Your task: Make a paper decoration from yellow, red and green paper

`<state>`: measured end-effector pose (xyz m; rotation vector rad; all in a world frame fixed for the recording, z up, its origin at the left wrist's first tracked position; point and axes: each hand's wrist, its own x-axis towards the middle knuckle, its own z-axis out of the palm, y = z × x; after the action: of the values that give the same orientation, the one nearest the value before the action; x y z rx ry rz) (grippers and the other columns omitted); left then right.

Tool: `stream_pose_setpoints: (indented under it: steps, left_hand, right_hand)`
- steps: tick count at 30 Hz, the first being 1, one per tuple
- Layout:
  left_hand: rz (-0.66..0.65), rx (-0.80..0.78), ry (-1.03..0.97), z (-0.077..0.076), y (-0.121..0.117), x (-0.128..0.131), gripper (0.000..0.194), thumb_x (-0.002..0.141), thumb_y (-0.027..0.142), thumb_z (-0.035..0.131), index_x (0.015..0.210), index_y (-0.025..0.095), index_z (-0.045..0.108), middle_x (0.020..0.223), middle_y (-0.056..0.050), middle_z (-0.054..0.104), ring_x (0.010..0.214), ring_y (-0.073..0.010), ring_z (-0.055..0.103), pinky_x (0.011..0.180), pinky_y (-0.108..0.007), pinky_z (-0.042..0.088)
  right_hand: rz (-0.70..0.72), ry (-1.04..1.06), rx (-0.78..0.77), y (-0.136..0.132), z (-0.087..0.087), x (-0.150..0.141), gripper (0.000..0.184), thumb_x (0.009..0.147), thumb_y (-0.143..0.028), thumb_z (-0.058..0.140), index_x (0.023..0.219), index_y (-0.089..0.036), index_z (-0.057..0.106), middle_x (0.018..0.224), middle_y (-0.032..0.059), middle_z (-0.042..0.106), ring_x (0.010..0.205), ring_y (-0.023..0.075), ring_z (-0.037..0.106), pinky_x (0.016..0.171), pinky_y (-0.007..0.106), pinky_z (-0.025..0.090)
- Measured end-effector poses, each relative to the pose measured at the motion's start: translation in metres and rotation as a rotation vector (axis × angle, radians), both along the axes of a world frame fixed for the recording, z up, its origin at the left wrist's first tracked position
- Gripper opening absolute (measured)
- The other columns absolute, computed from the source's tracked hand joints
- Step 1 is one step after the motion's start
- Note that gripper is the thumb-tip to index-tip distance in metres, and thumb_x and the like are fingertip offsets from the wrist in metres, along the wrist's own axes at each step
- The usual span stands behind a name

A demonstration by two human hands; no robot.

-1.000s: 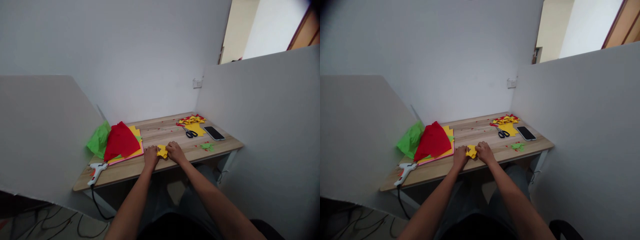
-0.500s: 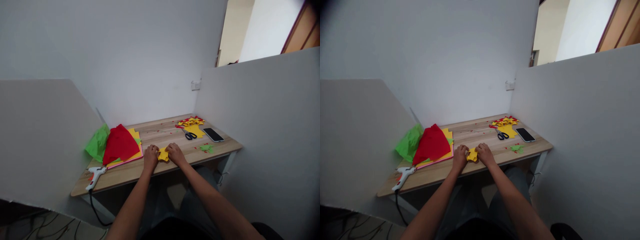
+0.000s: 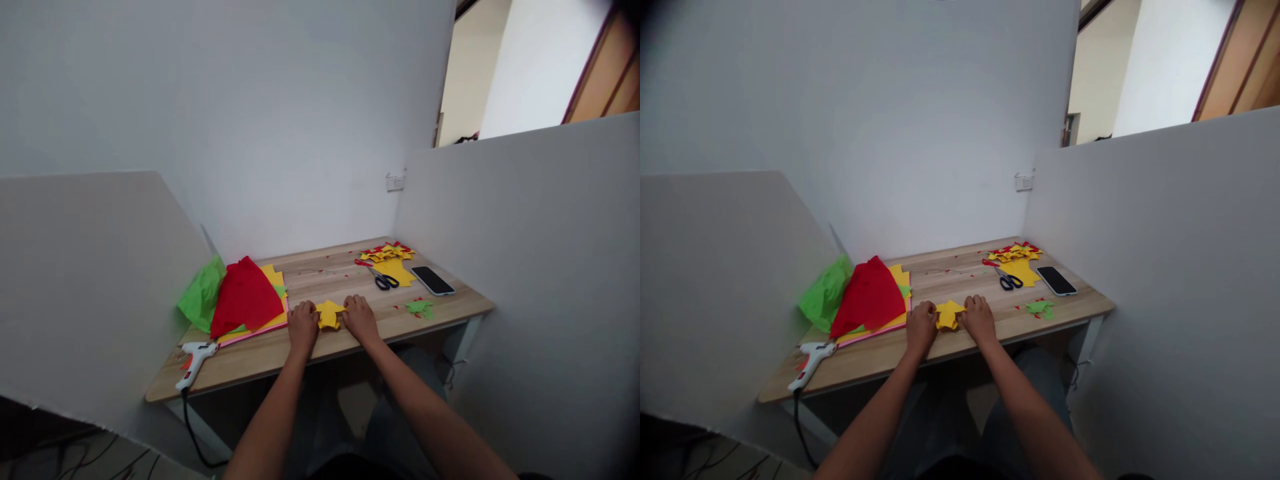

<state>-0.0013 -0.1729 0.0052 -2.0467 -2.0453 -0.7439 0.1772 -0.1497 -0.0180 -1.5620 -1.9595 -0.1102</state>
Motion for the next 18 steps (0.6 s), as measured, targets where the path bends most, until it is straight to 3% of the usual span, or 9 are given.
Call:
stream_pose_setpoints:
  steps: [8,13,18]
  left_hand:
    - [0.038,0.001,-0.003,-0.0026,0.0013,0.0018,0.010,0.091,0.026,0.049,0.086,0.022,0.057,0.086,-0.004,0.069,0.087,-0.0224,0.061,0.080,-0.035,0.033]
    - [0.041,-0.024,-0.014,-0.0034,0.0020,0.0022,0.010,0.091,0.024,0.048,0.088,0.022,0.058,0.091,-0.006,0.070,0.092,-0.0231,0.061,0.084,-0.036,0.033]
    - [0.097,-0.076,-0.089,-0.0040,0.0050,0.0006,0.011,0.087,0.021,0.048,0.088,0.022,0.058,0.087,-0.006,0.069,0.090,-0.0242,0.062,0.082,-0.036,0.035]
  right_hand:
    - [-0.090,0.014,-0.129,-0.0018,0.0040,-0.0001,0.008,0.088,-0.021,0.055,0.092,-0.019,0.061,0.088,0.0093,0.071,0.088,0.0225,0.063,0.070,0.029,0.037]
    - [-0.145,0.056,-0.222,0.0011,0.0033,0.0015,0.014,0.089,-0.025,0.053,0.089,-0.019,0.066,0.081,0.0105,0.073,0.075,0.0218,0.067,0.063,0.028,0.036]
    - [-0.237,0.163,-0.267,0.0058,0.0015,0.0079,0.025,0.093,-0.027,0.045,0.087,-0.019,0.068,0.084,0.0131,0.074,0.075,0.0227,0.068,0.062,0.028,0.036]
